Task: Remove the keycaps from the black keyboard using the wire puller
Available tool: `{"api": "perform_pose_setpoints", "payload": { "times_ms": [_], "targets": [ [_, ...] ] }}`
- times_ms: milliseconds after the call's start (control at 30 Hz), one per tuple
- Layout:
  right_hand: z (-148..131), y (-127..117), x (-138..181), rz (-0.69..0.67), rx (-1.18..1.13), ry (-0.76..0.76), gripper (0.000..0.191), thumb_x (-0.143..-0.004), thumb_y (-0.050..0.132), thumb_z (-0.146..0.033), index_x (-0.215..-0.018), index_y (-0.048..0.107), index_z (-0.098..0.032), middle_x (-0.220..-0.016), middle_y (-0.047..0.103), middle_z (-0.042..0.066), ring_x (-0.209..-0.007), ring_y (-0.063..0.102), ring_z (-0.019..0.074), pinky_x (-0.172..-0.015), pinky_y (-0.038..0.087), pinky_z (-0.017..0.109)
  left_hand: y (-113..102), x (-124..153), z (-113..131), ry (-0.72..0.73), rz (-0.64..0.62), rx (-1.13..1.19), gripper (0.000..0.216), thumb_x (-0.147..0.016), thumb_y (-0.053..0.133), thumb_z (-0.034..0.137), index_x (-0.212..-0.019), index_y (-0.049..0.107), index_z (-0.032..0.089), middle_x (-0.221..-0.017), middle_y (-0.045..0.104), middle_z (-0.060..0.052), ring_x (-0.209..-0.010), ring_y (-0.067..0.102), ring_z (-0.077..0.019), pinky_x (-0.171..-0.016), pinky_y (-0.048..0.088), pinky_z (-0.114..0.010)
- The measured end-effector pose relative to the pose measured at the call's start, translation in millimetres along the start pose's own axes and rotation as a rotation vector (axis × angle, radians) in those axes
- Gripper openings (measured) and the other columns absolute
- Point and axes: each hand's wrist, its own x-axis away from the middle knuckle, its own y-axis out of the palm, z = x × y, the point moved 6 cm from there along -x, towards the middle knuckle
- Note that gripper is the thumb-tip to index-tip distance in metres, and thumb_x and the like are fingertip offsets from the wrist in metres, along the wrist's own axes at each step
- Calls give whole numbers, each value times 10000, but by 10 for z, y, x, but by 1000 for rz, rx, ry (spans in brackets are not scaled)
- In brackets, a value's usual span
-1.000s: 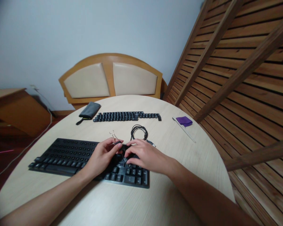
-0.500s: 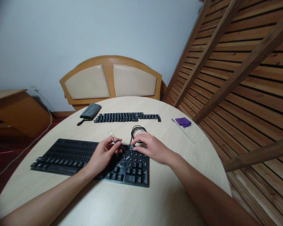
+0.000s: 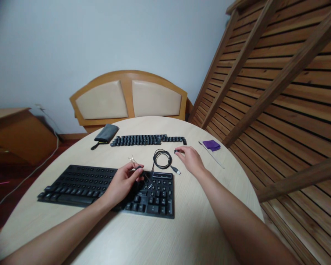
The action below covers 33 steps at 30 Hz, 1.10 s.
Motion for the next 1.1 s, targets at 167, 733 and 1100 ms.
{"api": "perform_pose_setpoints", "payload": {
  "times_ms": [167,733,1100],
  "targets": [
    [-113,-37,-64,2,145,-3,175,-892,614,-249,-1024,720,-203,-1035,723,70,-987,645,231,-859,480,340,3,0,5,0,-4,-16,278,-860,656,415,-944,631,151,-834,652,-4,-663,628,-130,-675,510,-257],
    [33,166,-361,50,191,83,210,-914,576,-248,-1086,695,-259,-1005,715,25,-910,648,195,-778,458,288,30,11,21,-26,-18,-22,259,-868,639,396,-943,628,149,-821,628,1,-690,610,-136,-689,490,-268],
    [-2,135,-359,52,198,101,323,-899,595,-250,-1221,596,-279,-967,716,9,-833,650,197,-663,433,279,29,2,10,-17,-44,-1,238,-867,663,351,-990,694,149,-844,686,-30,-709,644,-141,-686,497,-265]
  ]
}}
